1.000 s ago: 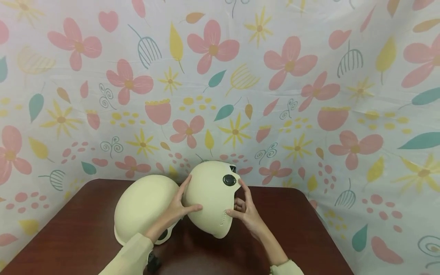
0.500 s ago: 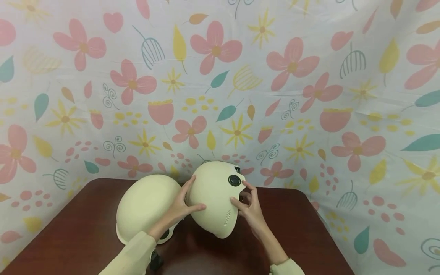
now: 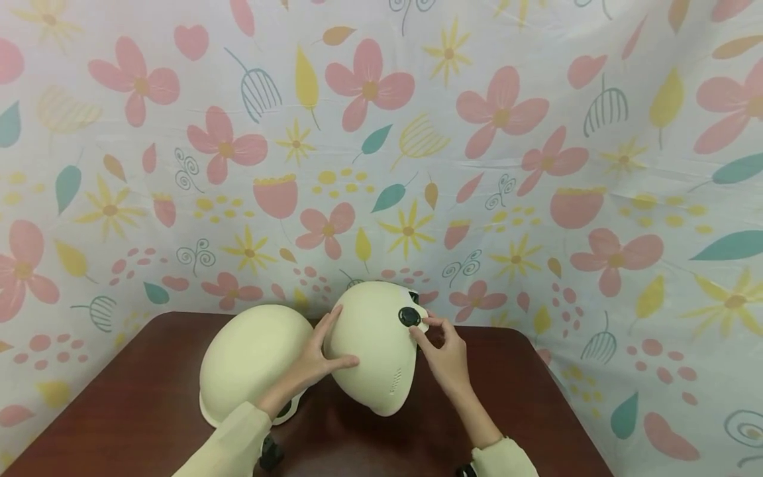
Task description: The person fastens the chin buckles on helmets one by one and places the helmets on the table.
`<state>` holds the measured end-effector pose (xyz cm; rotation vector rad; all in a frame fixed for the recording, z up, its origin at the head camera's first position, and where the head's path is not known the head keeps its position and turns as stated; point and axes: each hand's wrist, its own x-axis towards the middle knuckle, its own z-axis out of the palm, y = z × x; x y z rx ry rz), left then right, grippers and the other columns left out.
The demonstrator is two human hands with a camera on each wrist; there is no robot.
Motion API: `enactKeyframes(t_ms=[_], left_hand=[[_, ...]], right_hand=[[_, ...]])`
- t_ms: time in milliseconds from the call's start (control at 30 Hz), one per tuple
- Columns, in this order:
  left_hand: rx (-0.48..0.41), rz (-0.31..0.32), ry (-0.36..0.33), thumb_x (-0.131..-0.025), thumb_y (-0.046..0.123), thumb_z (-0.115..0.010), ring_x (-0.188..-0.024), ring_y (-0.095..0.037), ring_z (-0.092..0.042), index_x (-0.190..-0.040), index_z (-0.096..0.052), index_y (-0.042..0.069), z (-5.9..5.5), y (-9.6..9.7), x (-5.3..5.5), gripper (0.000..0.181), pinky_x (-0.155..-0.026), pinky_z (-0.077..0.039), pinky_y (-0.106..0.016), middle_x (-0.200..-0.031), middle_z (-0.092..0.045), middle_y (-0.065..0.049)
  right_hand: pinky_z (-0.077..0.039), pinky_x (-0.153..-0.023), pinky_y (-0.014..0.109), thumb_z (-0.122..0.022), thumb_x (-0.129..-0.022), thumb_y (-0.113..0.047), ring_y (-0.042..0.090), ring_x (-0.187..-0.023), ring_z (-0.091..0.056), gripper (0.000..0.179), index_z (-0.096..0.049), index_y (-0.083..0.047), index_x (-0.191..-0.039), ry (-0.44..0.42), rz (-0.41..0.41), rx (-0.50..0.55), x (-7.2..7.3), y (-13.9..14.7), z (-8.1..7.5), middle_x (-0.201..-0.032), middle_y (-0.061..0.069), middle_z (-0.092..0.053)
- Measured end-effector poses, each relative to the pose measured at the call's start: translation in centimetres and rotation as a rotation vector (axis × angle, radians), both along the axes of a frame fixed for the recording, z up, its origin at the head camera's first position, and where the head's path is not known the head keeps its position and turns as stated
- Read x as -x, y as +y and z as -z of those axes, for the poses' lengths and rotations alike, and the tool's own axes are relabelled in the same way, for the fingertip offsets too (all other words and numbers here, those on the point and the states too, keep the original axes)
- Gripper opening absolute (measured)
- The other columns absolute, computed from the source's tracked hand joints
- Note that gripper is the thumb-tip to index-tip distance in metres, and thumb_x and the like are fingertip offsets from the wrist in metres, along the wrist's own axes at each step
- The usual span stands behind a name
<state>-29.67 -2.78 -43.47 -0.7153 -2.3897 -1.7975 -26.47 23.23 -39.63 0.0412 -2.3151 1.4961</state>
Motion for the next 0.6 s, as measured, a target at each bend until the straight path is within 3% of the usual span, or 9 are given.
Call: enactKeyframes(t_ms=[67,167,367,600], left_hand=[[0.003,0.004,-0.003,-0.076,0.041,-0.082,-0.151,-0.045,-0.004,-0.155,-0.021,0.037,0.0,0.0,0.0,0.101,-0.112,-0.020,-0.070,-0.164,-0.003,-0.020],[-0.002,0.021,-0.003,-0.076,0.041,-0.083,-0.150,-0.046,-0.006,-0.155,-0.022,0.035,0.0,0.0,-0.1,0.100,-0.112,-0.021,-0.069,-0.164,-0.006,-0.020],[-0.027,0.034,0.006,-0.076,0.041,-0.082,-0.151,-0.044,-0.006,-0.156,-0.022,0.034,0.4,0.4,-0.1,0.100,-0.112,-0.019,-0.071,-0.164,-0.008,-0.017],[-0.012,0.039,0.000,-0.075,0.046,-0.082,-0.150,-0.047,-0.007,-0.155,-0.022,0.038,0.1,1.0,-0.1,0.100,-0.111,-0.019,-0.072,-0.164,-0.005,-0.020]], right_hand=[[-0.050,-0.088,0.019,-0.070,-0.091,-0.035,0.004,-0.104,-0.063,0.037,-0.059,-0.008,-0.114,0.029,0.041,-0.051,0.4,0.1,-0.1,-0.135,0.010,-0.061],[-0.047,-0.083,0.011,-0.072,-0.089,-0.034,-0.009,-0.091,-0.056,0.041,-0.057,-0.008,-0.116,0.028,0.048,-0.068,0.8,0.2,-0.4,-0.120,0.011,-0.065],[-0.048,-0.081,0.021,-0.072,-0.088,-0.037,0.002,-0.093,-0.055,0.062,-0.049,-0.015,-0.142,-0.016,0.006,-0.130,1.4,0.7,-1.1,-0.121,0.009,-0.062],[-0.045,-0.081,0.023,-0.072,-0.088,-0.037,0.002,-0.095,-0.052,0.057,-0.057,-0.015,-0.138,-0.042,0.026,-0.173,1.3,1.5,-1.3,-0.121,0.007,-0.062]])
